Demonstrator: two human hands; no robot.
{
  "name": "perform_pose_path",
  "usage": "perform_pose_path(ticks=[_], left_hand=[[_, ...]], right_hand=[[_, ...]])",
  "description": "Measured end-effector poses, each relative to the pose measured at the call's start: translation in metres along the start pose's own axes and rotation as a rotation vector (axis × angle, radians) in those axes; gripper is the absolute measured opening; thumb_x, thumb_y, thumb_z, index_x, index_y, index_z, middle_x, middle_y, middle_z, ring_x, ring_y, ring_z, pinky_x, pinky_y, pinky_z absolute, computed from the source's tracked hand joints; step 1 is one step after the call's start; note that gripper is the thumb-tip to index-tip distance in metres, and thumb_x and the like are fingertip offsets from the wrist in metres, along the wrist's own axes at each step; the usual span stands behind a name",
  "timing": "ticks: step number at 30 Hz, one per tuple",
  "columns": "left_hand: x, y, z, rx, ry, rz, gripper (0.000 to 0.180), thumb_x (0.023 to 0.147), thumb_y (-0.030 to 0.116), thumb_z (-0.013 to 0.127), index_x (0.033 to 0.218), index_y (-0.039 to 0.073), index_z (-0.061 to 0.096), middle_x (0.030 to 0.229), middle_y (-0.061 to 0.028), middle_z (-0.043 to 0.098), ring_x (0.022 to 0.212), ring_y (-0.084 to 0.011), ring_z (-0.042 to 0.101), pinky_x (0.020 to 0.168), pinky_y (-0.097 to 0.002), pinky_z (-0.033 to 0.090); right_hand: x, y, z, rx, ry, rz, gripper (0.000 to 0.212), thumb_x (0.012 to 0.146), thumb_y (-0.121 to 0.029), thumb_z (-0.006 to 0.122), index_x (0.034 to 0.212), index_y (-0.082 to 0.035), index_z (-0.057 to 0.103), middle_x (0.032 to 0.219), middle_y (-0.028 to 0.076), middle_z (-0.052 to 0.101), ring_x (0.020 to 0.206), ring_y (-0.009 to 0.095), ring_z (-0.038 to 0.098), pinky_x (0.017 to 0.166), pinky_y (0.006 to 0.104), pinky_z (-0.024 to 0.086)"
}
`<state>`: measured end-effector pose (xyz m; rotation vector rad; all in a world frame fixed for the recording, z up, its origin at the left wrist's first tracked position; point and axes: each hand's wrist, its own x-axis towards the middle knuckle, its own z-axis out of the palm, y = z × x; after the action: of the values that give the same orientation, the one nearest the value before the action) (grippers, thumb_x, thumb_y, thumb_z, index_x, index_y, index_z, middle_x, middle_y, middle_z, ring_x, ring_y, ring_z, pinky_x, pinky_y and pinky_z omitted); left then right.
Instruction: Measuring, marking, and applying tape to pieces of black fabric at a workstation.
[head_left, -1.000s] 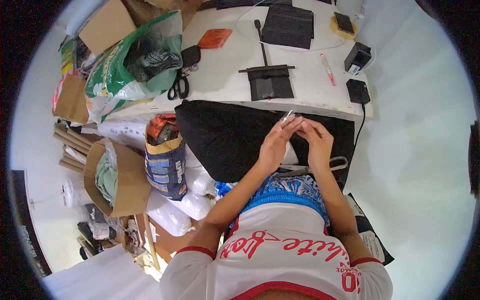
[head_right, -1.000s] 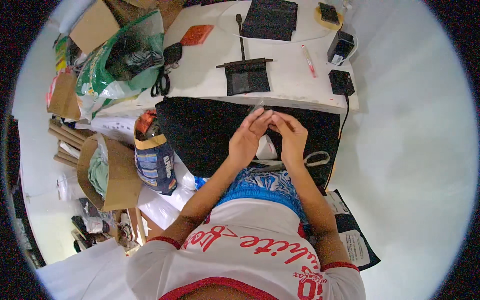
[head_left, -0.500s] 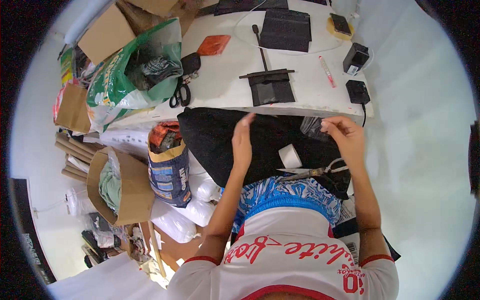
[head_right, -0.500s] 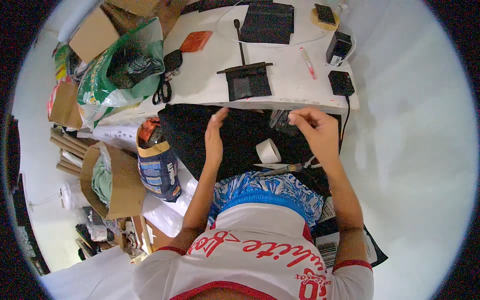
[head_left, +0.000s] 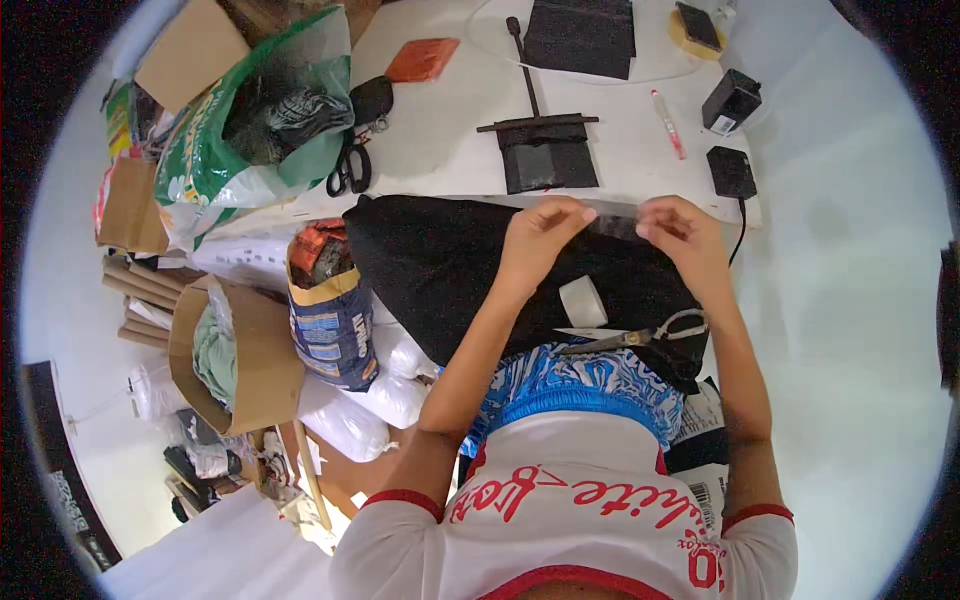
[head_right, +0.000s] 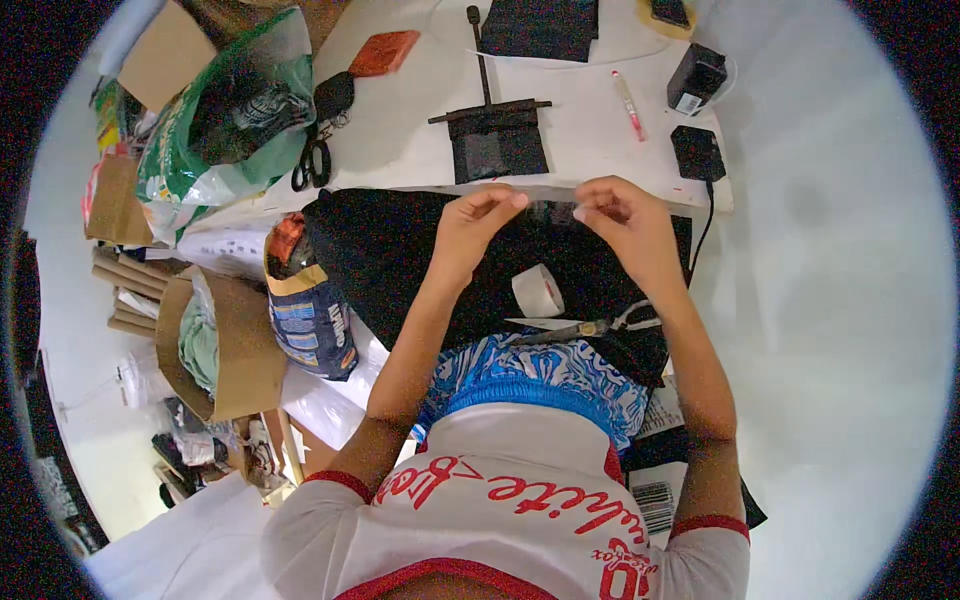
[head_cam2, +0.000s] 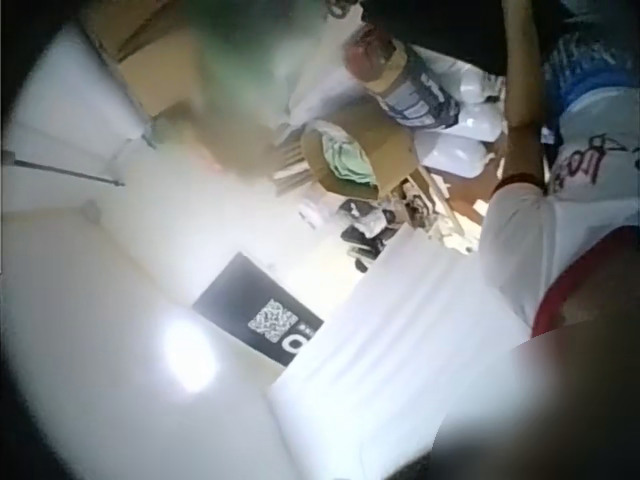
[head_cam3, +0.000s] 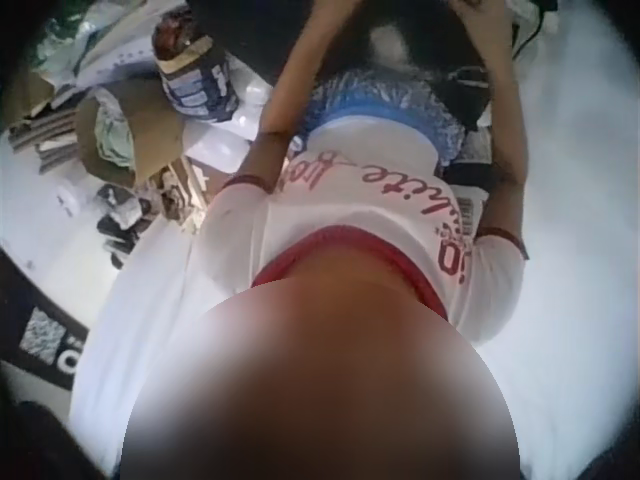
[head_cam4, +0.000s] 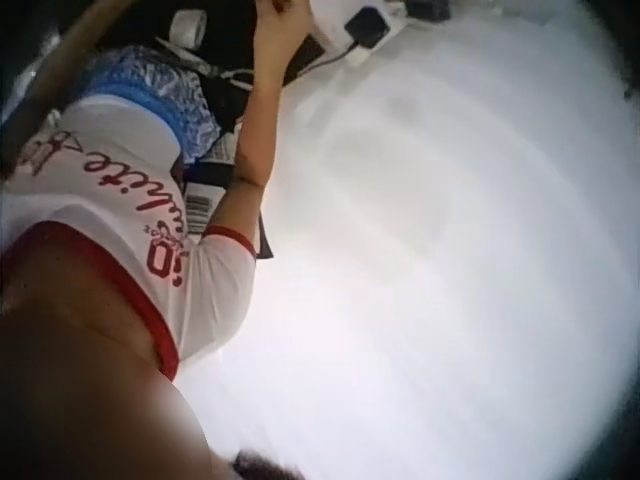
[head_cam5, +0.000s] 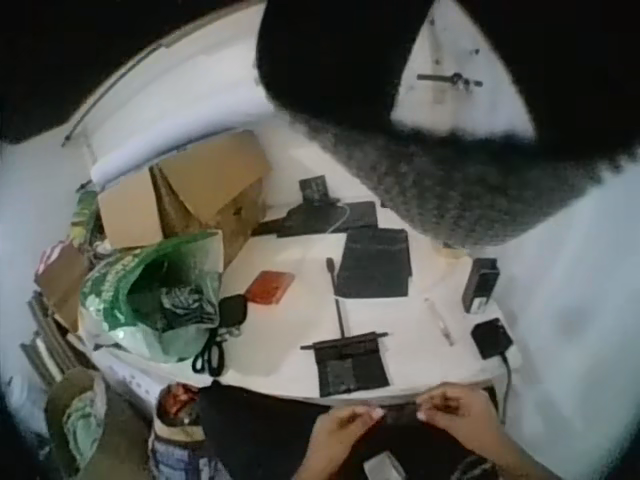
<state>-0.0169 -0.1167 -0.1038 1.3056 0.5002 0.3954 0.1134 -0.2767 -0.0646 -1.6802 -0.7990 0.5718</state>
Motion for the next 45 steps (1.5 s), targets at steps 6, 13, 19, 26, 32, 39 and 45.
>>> perform_pose_path(ticks=[6,13,19,26,32,39,45], left_hand=[[0.024,-0.013,-0.014,0.433,0.287,0.268,0.018,0.079,0.016,0.070,0.093,0.003,0.070,0.085,-0.0078,0.068,0.078,-0.0107,0.061,0.070,-0.0237,0.047],[0.061,-0.011,-0.024,0.566,0.496,0.251,0.036,0.077,0.017,0.072,0.110,0.005,0.063,0.080,-0.0100,0.068,0.070,-0.0129,0.061,0.067,-0.0244,0.047],[0.102,0.011,-0.049,0.402,0.537,0.148,0.083,0.077,0.017,0.072,0.140,0.001,0.022,0.071,-0.0100,0.066,0.063,-0.0119,0.058,0.062,-0.0244,0.046],[0.143,-0.004,-0.061,0.519,0.553,0.148,0.043,0.075,0.015,0.070,0.112,0.005,0.050,0.068,-0.0086,0.064,0.071,-0.0256,0.059,0.067,-0.0350,0.046],[0.162,-0.016,-0.064,0.678,0.548,0.091,0.026,0.076,0.017,0.068,0.094,0.008,0.052,0.063,-0.0020,0.061,0.079,-0.0262,0.054,0.070,-0.0406,0.039],[0.152,-0.014,-0.053,1.219,0.688,0.205,0.029,0.074,0.019,0.069,0.097,0.008,0.053,0.095,-0.0102,0.062,0.083,-0.0285,0.050,0.073,-0.0399,0.037],[0.153,-0.021,-0.058,0.961,0.313,0.536,0.034,0.085,0.019,0.056,0.116,0.004,0.054,0.122,-0.0143,0.052,0.110,-0.0283,0.049,0.092,-0.0482,0.034]], right_hand=[[0.043,0.041,0.028,0.183,-0.011,0.135,0.024,0.078,0.004,0.064,0.102,0.000,0.061,0.086,0.002,0.058,0.071,0.007,0.054,0.067,0.0191,0.044],[0.098,0.031,0.053,0.041,0.234,-0.067,0.067,0.074,0.011,0.063,0.134,-0.007,0.038,0.122,0.014,0.038,0.065,0.009,0.049,0.063,0.0219,0.045],[0.144,0.037,0.076,-0.022,0.304,-0.138,0.076,0.074,0.013,0.062,0.139,-0.010,0.030,0.125,0.016,0.033,0.067,0.010,0.050,0.062,0.0219,0.046],[0.177,0.054,0.093,-0.161,0.437,-0.164,0.063,0.076,0.008,0.063,0.131,-0.008,0.037,0.120,0.016,0.034,0.065,0.011,0.052,0.063,0.0229,0.047],[0.193,0.064,0.098,-0.251,0.430,-0.119,0.056,0.076,0.006,0.062,0.127,-0.007,0.040,0.121,0.018,0.033,0.068,0.017,0.057,0.066,0.0252,0.049],[0.187,0.058,0.088,-0.922,0.587,-0.118,0.042,0.072,-0.005,0.067,0.112,-0.008,0.055,0.122,0.019,0.041,0.102,0.035,0.050,0.088,0.0434,0.040],[0.179,0.076,0.099,-0.609,0.076,-0.463,0.041,0.083,-0.010,0.055,0.123,-0.009,0.051,0.129,0.017,0.046,0.121,0.029,0.042,0.099,0.0519,0.031]])
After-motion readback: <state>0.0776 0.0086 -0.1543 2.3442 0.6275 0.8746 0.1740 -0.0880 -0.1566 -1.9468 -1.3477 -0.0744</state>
